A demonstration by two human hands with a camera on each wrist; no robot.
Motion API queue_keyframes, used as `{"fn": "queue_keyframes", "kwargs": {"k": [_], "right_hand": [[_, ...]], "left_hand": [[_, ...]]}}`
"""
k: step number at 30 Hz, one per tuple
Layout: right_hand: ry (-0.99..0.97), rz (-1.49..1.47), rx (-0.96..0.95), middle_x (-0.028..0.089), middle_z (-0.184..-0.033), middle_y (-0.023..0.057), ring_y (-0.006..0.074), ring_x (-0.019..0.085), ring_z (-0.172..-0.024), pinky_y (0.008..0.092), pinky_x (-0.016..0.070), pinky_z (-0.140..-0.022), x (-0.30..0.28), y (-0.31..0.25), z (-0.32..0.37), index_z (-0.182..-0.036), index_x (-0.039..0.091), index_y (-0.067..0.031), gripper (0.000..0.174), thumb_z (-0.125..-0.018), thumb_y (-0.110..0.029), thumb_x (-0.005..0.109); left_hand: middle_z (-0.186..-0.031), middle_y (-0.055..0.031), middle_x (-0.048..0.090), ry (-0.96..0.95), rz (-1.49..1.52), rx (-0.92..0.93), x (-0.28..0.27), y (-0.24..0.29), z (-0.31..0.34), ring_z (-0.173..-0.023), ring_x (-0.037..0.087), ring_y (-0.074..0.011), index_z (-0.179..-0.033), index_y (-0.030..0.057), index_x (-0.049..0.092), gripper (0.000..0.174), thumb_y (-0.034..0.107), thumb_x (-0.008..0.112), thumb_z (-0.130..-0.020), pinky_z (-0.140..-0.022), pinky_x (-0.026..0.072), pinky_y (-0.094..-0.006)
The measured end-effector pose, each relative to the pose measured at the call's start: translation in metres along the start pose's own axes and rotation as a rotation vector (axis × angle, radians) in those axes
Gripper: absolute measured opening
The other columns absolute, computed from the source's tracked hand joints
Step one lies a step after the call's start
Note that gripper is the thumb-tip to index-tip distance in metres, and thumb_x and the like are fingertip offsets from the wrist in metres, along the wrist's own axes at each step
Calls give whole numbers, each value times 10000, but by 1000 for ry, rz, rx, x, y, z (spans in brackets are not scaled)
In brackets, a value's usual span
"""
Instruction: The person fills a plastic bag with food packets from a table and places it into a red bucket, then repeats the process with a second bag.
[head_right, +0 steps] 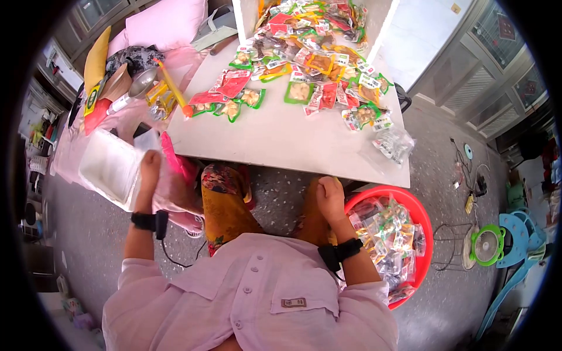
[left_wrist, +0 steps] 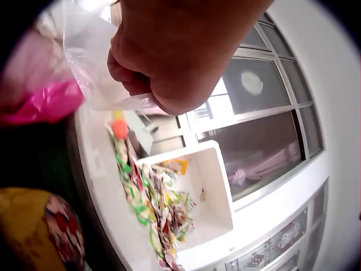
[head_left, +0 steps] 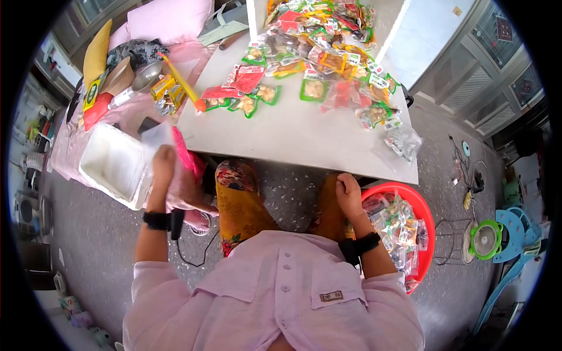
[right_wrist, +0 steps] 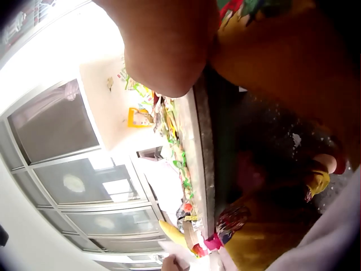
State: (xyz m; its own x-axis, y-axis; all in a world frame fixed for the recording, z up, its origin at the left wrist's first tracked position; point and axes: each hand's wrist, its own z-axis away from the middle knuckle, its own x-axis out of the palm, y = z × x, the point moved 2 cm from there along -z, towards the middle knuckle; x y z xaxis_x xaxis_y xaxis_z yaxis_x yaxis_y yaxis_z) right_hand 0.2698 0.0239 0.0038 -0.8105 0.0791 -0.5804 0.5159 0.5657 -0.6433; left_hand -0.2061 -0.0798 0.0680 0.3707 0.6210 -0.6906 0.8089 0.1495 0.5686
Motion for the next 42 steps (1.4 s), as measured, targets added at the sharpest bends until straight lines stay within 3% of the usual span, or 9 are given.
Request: {"fn": "queue_keyframes", "kwargs": {"k": [3,9,11,15,26,30,33,36,42], "right_hand": [[-53,-68,102,544,-754,135,288,533,-705,328,430,-627,11,-7,-13,-797,515,-24,98,-699,-29,519],[-147,-394,184,535,-725,94,169,533,-649,266,420,-572,41,-29,-54,-823,516,-10,134,-735,-108,539],[-208,-600,436,531,-734,74,143,522,-662,252,419,-565,51,-31,-67,-838,516,-10,150,-742,-123,531],[-217,-883,688,513,-743,45,112,495,-666,225,411,-544,67,-38,-86,-845,511,-14,162,-757,-149,508],[-360,-907,764,504,-691,58,137,493,-611,244,415,-518,84,-35,-105,-798,498,-26,122,-789,-120,422],[-360,-945,821,501,-639,23,106,495,-614,229,419,-533,80,-35,-104,-690,489,-60,152,-774,-169,424],[-372,-798,784,518,-619,85,205,528,-612,302,430,-541,85,-23,-106,-718,485,-42,162,-778,-175,415],[-248,157,-96,520,-672,169,332,516,-670,393,416,-597,103,-3,-109,-757,483,-23,168,-774,-172,407],[-414,-48,-91,527,-786,167,359,491,-771,430,392,-648,87,5,-130,-790,486,-30,151,-763,-156,408]], "left_hand": [[-612,-119,513,-92,224,-74,51,85,8,-555,489,-198,-709,12,514,83,58,454,-741,-530,397,-279],[-618,-147,520,-305,459,-39,152,153,19,-572,518,-255,-721,9,522,121,116,468,-736,-542,410,-322],[-632,-149,528,-377,484,-74,172,169,24,-590,529,-253,-736,10,527,128,122,467,-739,-551,415,-320],[-610,-100,520,-471,503,-77,192,186,30,-578,509,-168,-747,1,529,142,137,488,-755,-540,403,-280],[-613,-12,492,-719,660,-318,224,180,27,-544,441,-70,-742,16,526,123,134,501,-765,-478,355,-212],[-612,-32,480,-527,615,-239,215,184,26,-544,452,-113,-768,10,504,106,114,490,-757,-495,378,-255],[-627,-84,500,-218,429,-42,207,187,27,-556,482,-199,-769,12,486,98,106,487,-742,-529,399,-303],[-651,-136,517,-212,255,87,200,194,31,-601,509,-281,-784,21,466,129,131,498,-722,-562,410,-350],[-630,-149,530,-354,114,93,210,203,30,-627,528,-326,-821,46,456,182,163,505,-691,-554,400,-420]]}}
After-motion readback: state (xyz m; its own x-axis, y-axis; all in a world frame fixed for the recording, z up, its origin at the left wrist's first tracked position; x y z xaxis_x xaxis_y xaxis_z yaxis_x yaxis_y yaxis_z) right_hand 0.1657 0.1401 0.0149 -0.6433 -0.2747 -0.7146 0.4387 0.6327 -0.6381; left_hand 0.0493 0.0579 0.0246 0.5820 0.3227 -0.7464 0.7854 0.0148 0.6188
